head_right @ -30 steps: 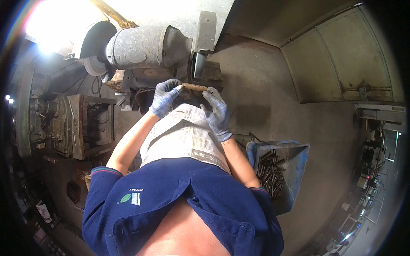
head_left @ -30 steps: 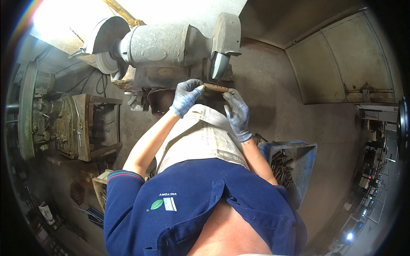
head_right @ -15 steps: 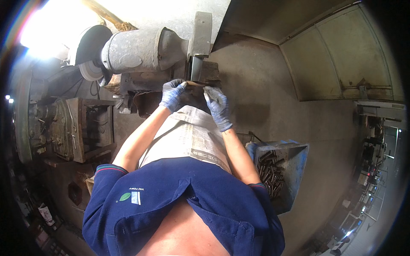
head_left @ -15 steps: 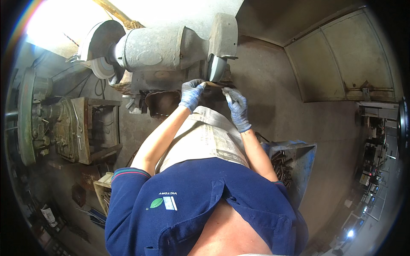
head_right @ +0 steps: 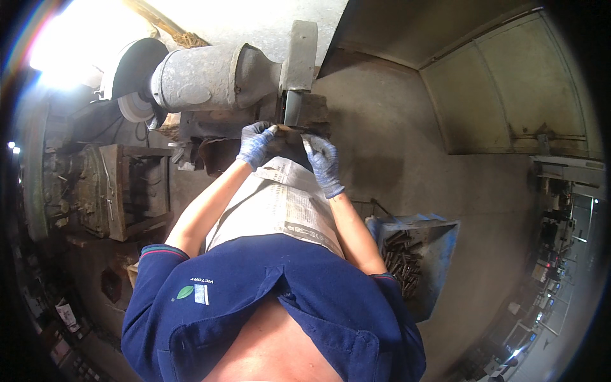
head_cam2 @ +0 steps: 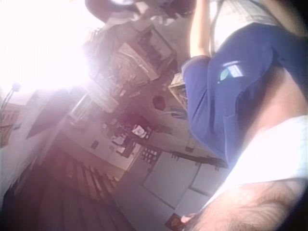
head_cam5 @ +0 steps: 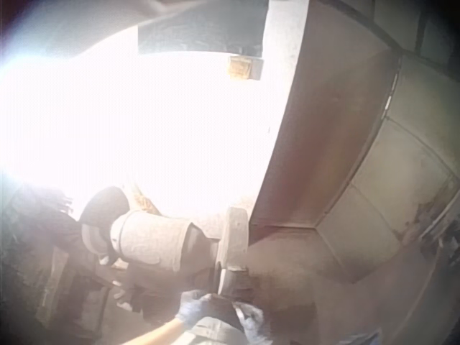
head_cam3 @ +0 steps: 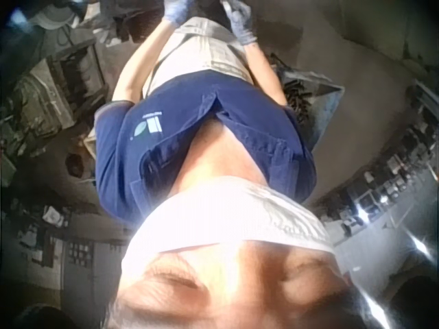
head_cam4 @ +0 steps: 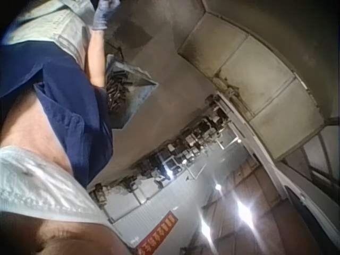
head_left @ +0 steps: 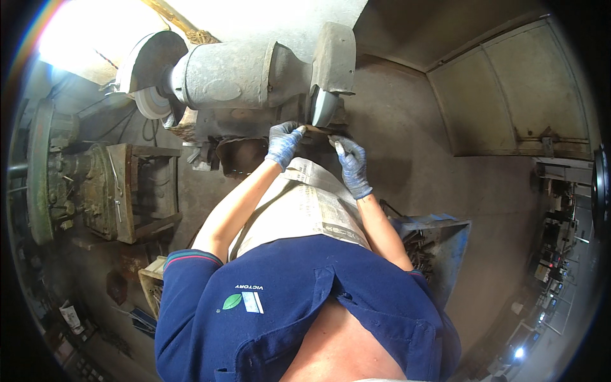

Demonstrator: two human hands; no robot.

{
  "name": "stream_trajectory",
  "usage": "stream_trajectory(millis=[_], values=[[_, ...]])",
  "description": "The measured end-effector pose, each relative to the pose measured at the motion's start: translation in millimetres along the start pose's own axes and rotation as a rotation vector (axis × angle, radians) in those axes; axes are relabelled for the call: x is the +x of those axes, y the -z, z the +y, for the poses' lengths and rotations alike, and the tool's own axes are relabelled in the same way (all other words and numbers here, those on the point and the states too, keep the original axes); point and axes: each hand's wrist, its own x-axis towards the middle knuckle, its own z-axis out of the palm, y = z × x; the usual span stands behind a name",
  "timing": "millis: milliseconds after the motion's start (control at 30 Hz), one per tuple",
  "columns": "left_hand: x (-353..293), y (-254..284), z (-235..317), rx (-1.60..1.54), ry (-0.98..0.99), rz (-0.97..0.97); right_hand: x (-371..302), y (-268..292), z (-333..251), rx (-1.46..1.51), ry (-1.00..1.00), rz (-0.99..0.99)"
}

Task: The person holds small cylindrical metal parts against a spinning grinding wheel to smooth or shape them, then places the finished parts into a blue plastic bin.

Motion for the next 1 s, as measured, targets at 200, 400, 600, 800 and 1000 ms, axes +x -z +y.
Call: stream_trajectory(millis=[200,400,600,800,1000], values=[[7,-8,-3,-0.011,0.072,0.023,3,12,11,0.051,-0.081,-0.008],[1,10,6,-0.026,0.035,0.029,4,-11,-4,0.177,-0.107,-0.068],[2,28,4,-0.022,0.006,0.053,3,-30,7,0.261,-0.055,-0.044],[-2,42,-5,-0.009,-0.102,0.022,-1,-29,3,-0.063,0.247,-0.108],[-54,40,21,-0.05,-0.188,-0.147,-41,-6,-73,-0.177,0.378,-0.152]])
